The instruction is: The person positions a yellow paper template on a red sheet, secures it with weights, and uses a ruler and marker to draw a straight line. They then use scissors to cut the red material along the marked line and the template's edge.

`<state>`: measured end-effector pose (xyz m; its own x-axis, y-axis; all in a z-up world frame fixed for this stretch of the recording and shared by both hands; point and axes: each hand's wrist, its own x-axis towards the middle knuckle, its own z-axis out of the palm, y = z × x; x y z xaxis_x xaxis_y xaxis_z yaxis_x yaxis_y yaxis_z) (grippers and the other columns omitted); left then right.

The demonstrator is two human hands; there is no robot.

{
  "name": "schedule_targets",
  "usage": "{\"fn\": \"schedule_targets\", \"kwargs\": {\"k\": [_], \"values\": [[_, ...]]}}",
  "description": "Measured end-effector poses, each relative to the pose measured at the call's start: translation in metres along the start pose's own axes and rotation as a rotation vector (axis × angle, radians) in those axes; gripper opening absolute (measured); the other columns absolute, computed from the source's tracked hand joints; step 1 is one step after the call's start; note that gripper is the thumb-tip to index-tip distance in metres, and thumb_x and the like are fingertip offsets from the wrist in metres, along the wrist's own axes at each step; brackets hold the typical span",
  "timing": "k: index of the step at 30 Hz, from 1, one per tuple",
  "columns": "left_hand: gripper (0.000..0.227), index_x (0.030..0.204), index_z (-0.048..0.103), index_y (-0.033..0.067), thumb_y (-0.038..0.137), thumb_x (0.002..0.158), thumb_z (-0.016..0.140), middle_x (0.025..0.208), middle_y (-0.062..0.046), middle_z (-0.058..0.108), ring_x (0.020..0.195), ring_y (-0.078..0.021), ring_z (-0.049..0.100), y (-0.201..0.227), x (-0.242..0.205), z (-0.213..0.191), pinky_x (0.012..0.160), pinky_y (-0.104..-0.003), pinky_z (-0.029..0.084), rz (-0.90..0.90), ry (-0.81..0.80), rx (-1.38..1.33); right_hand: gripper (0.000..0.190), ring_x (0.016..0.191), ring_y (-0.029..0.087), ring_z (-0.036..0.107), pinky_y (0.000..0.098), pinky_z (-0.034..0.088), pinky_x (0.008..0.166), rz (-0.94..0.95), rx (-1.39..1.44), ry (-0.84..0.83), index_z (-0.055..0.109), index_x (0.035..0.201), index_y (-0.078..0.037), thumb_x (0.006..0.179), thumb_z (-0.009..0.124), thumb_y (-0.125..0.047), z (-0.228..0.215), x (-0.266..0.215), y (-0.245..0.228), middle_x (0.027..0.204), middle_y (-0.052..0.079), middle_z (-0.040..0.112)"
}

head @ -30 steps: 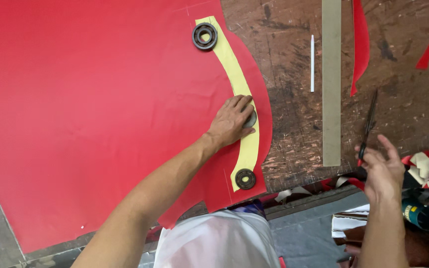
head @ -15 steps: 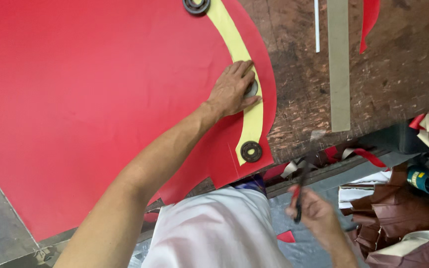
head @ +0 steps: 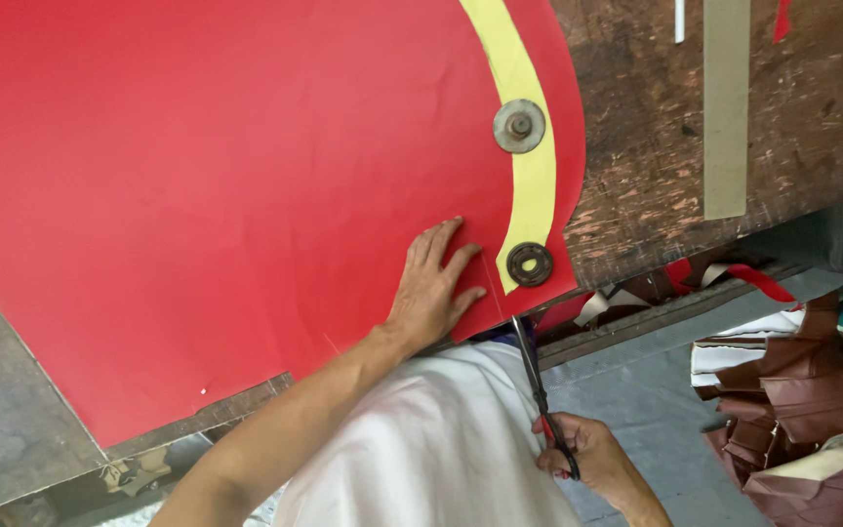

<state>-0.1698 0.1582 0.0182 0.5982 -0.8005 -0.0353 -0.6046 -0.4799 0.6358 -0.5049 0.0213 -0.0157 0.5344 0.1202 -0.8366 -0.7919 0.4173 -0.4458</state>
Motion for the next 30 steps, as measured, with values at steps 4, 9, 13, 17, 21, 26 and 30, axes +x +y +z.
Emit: {"fn": "schedule_targets", "kwargs": {"k": [4, 9, 13, 17, 21, 26, 30], "values": [[0.082, 0.139, 0.052, 0.0068, 0.029, 0.069, 0.089, 0.158, -0.025, 0.029, 0.146, -0.0442, 0.029, -0.003, -0.011, 0.001, 0.122, -0.057, 0.025, -0.05, -0.123, 0.024, 0.034, 0.058, 0.012, 0.061, 0.0263, 0.046, 0.052, 0.056, 0.001, 0.03, 0.07, 0.115, 0.004, 0.081, 0.076, 0.005, 0.005, 0.003, -0.008, 0.071, 0.008, 0.073], [0.088, 0.147, 0.048, 0.0164, 0.029, 0.069, 0.088, 0.161, -0.025, 0.027, 0.149, -0.044, 0.028, -0.007, -0.012, -0.005, 0.123, -0.057, 0.024, -0.019, -0.195, 0.08, 0.036, 0.057, 0.012, 0.058, 0.0266, 0.045, 0.052, 0.073, -0.004, 0.044, 0.071, 0.114, 0.005, 0.079, 0.079, 0.004, 0.011, -0.003, -0.005, 0.071, 0.008, 0.073], [0.089, 0.153, 0.045, 0.0308, 0.031, 0.074, 0.086, 0.162, -0.027, 0.023, 0.148, -0.0442, 0.026, -0.007, -0.01, -0.006, 0.121, -0.058, 0.023, 0.034, -0.247, 0.15, 0.038, 0.057, 0.011, 0.056, 0.0256, 0.043, 0.052, 0.037, 0.014, 0.018, 0.071, 0.116, 0.003, 0.079, 0.08, 0.001, 0.014, 0.003, -0.004, 0.07, 0.006, 0.072], [0.082, 0.151, 0.046, 0.0338, 0.035, 0.078, 0.083, 0.162, -0.028, 0.02, 0.149, -0.045, 0.024, -0.007, -0.01, -0.003, 0.121, -0.06, 0.022, 0.047, -0.27, 0.207, 0.037, 0.057, 0.011, 0.057, 0.0263, 0.045, 0.052, 0.006, -0.035, 0.031, 0.071, 0.115, 0.004, 0.079, 0.081, 0.0, 0.018, 0.005, -0.007, 0.071, 0.007, 0.073], [0.083, 0.15, 0.048, 0.0334, 0.035, 0.075, 0.084, 0.162, -0.028, 0.02, 0.149, -0.0443, 0.024, -0.005, -0.009, -0.003, 0.121, -0.059, 0.022, 0.013, -0.3, 0.205, 0.038, 0.06, 0.012, 0.061, 0.0259, 0.047, 0.054, 0.039, -0.066, 0.059, 0.071, 0.116, 0.003, 0.079, 0.081, 0.0, 0.018, 0.004, -0.008, 0.071, 0.009, 0.074], [0.084, 0.15, 0.049, 0.0319, 0.034, 0.075, 0.085, 0.161, -0.029, 0.021, 0.149, -0.0452, 0.024, -0.006, -0.007, -0.004, 0.12, -0.06, 0.022, 0.022, -0.309, 0.202, 0.04, 0.065, 0.012, 0.068, 0.0258, 0.05, 0.058, -0.014, -0.073, 0.063, 0.069, 0.115, 0.002, 0.077, 0.08, 0.004, 0.023, 0.008, -0.006, 0.075, 0.007, 0.077], [0.087, 0.15, 0.048, 0.0323, 0.033, 0.072, 0.087, 0.162, -0.028, 0.02, 0.149, -0.0448, 0.023, -0.004, -0.006, -0.005, 0.121, -0.06, 0.022, 0.007, -0.328, 0.204, 0.038, 0.071, 0.014, 0.074, 0.0255, 0.054, 0.062, 0.013, -0.112, 0.121, 0.07, 0.115, 0.0, 0.079, 0.078, 0.004, 0.03, 0.015, -0.018, 0.076, 0.008, 0.08]]}}
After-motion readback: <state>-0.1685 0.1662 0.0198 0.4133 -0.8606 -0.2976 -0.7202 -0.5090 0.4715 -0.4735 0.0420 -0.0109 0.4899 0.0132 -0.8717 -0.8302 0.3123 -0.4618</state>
